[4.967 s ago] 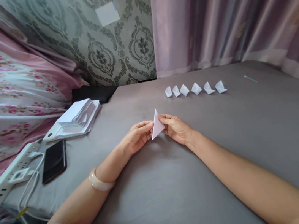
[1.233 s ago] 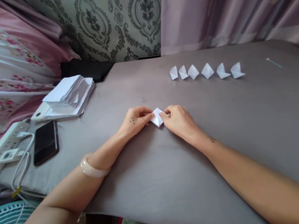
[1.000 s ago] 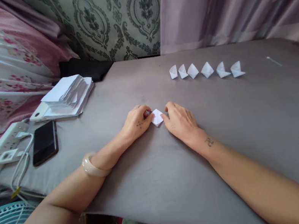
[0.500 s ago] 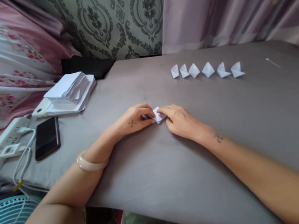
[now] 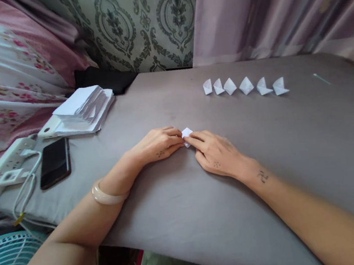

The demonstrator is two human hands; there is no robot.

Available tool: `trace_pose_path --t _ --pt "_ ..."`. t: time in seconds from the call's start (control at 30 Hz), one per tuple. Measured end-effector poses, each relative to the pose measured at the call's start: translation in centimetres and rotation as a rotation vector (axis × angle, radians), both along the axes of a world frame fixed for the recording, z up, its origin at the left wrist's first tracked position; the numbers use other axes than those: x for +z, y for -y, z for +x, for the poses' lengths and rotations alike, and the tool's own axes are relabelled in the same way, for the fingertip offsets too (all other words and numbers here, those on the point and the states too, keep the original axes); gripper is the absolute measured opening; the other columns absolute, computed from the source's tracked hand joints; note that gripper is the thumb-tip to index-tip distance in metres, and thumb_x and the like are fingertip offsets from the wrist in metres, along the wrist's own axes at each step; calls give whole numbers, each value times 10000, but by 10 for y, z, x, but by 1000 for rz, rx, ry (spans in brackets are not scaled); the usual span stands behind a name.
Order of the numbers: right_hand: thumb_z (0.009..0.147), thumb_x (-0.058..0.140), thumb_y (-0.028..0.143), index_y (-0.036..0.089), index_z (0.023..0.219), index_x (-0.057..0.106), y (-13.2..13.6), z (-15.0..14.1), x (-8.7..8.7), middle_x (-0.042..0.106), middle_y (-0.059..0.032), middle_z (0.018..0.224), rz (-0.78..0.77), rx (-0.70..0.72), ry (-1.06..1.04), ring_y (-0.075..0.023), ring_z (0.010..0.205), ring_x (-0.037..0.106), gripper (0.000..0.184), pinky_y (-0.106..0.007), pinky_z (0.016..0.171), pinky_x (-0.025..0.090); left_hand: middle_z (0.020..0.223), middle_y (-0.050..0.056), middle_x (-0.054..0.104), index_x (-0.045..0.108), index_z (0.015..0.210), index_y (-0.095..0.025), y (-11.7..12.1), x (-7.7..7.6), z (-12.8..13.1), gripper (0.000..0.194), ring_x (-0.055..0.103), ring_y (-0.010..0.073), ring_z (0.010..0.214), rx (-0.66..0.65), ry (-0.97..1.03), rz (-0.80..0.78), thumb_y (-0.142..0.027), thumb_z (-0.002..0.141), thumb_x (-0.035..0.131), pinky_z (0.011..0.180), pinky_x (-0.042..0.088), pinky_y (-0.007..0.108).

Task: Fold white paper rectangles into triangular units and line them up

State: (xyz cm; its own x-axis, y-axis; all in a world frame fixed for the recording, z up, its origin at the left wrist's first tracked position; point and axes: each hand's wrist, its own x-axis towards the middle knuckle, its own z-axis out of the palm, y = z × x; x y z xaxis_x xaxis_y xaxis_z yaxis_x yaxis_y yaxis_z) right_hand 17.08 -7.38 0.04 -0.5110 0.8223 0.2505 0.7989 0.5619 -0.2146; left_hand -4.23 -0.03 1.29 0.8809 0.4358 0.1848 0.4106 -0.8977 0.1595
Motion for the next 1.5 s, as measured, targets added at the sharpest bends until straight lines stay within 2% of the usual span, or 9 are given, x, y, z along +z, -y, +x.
trace_pose_path --t 0.13,0.37,0.57,0.7,0.9,1.0,1.13,1.33,1.5 --pt "876 399 149 209 1345 522 3 -2 1 571 -90 1338 18 -12 62 -248 1127 573 489 -390 919 500 969 103 685 706 980 -182 2 5 0 334 620 196 904 -25 -44 17 -262 966 381 786 458 295" --pt "898 384 176 183 1308 551 4 -4 3 582 -113 1291 12 -6 115 -265 1124 553 442 -401 913 486 1110 71 669 712 1030 -221 1 9 -5 285 610 201 995 20 -33 -61 -235 921 449 818 466 292" --pt "902 386 181 202 1307 547 5 -3 1 525 -132 1341 1 -23 84 -274 1164 525 436 -417 921 478 1071 77 682 705 1030 -199 0 5 -9 287 625 198 1010 64 0 -126 -203 909 445 864 473 295" --pt "910 390 189 189 1290 564 5 -3 1 578 -127 1249 -4 -20 71 -271 1135 534 418 -398 898 482 1041 81 684 710 978 -186 1 6 -11 272 637 199 979 87 5 -143 -212 908 449 844 474 292" --pt "912 432 217 215 1181 630 -2 -3 1 639 -96 1132 -2 -50 -27 -246 992 583 335 -392 847 487 972 65 659 683 1011 -207 -1 5 -5 216 623 189 917 186 35 -180 -311 884 543 752 461 269" --pt "904 449 228 203 1177 625 -5 -3 0 632 -97 1149 -4 -68 -64 -252 1013 584 326 -401 866 488 995 68 641 663 1045 -203 -3 0 -3 239 605 189 936 193 74 -174 -347 884 560 755 454 267" --pt "883 477 240 175 1159 627 -6 -3 -5 606 -117 1184 8 -92 -111 -267 1063 573 321 -417 915 484 990 74 639 683 995 -187 -5 -6 -2 246 599 188 926 204 95 -167 -375 889 563 764 451 274" --pt "865 529 264 192 1085 658 -9 -3 -11 629 -104 1139 36 -126 -217 -256 1059 588 265 -408 933 484 959 83 653 699 940 -175 -6 -8 -3 315 613 176 904 175 119 -128 -378 945 458 757 454 265" --pt "921 454 237 187 965 683 -12 -2 -13 658 -94 1070 34 -169 -300 -222 995 615 239 -378 906 490 971 113 657 693 931 -155 -5 -8 -1 320 614 200 911 169 47 -38 -289 953 404 730 462 275"
